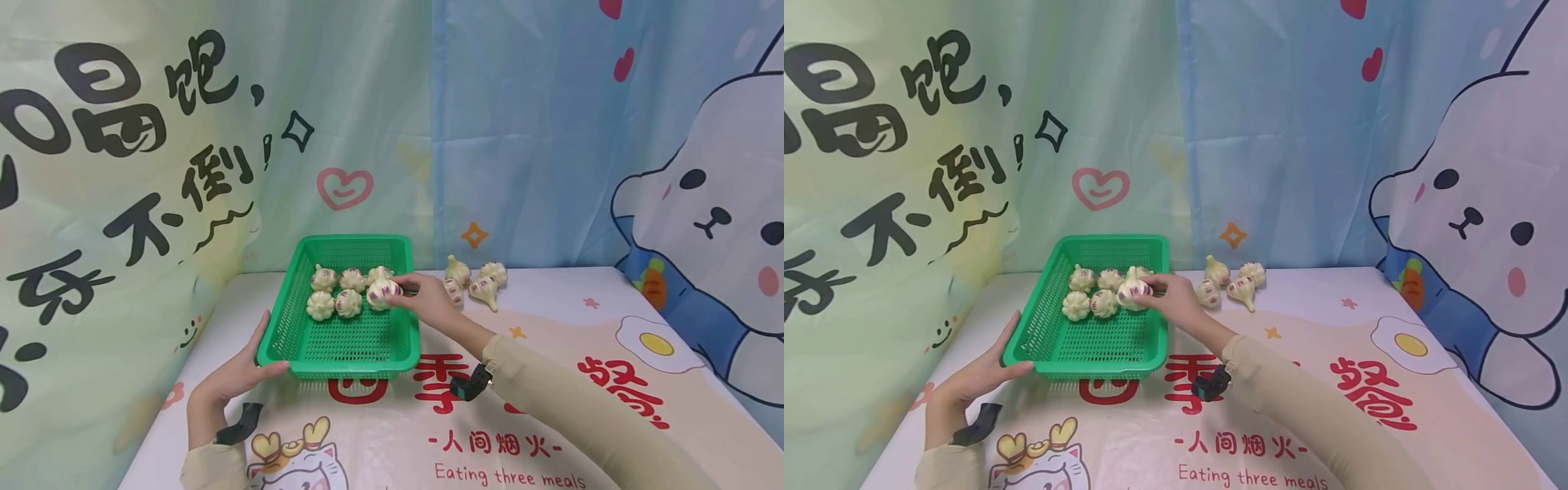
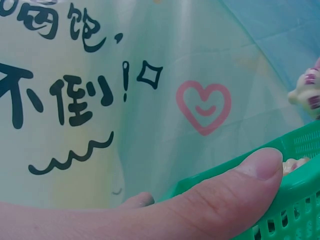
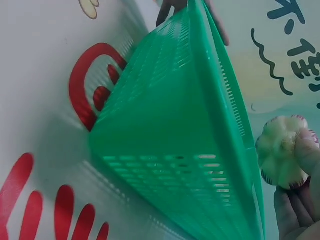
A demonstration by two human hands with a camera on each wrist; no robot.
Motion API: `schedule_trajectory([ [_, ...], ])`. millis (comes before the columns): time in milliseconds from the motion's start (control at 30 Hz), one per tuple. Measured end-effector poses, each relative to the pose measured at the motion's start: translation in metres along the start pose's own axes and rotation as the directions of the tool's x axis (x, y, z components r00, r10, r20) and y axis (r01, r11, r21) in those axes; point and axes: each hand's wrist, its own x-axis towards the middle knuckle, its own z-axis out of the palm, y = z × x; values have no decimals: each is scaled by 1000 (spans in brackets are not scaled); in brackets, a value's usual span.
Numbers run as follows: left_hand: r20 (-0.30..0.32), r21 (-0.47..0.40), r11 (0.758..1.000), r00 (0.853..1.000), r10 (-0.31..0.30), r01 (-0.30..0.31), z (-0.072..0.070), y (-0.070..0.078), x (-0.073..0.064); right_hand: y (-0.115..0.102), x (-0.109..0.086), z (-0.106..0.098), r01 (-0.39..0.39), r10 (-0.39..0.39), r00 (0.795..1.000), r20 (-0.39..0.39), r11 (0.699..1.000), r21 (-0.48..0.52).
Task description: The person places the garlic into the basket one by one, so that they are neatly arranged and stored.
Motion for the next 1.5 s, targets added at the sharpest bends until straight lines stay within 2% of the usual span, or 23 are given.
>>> schedule_trajectory([
  [367,-5,1,1000,1000,8,-8,-1,1,1,-13,29,16,55,-54,998,29,998,-35],
  [567,-2,-18,1000,1000,15,-15,0,-1,0,-14,44,29,85,-80,992,96,995,-46],
  [767,-3,-11,1000,1000,1,-1,2,-2,-1,-16,49,42,47,-43,980,192,999,-15],
  [1033,-9,-9,1000,1000,0,0,0,0,1,-19,60,53,57,-56,977,205,998,0],
  [1333,-2,-6,1000,1000,-20,20,0,1,-1,-15,57,64,110,-91,965,247,992,-61],
  [1500,0,-10,1000,1000,-15,15,0,-1,0,-15,50,70,105,-87,957,276,993,-49],
])
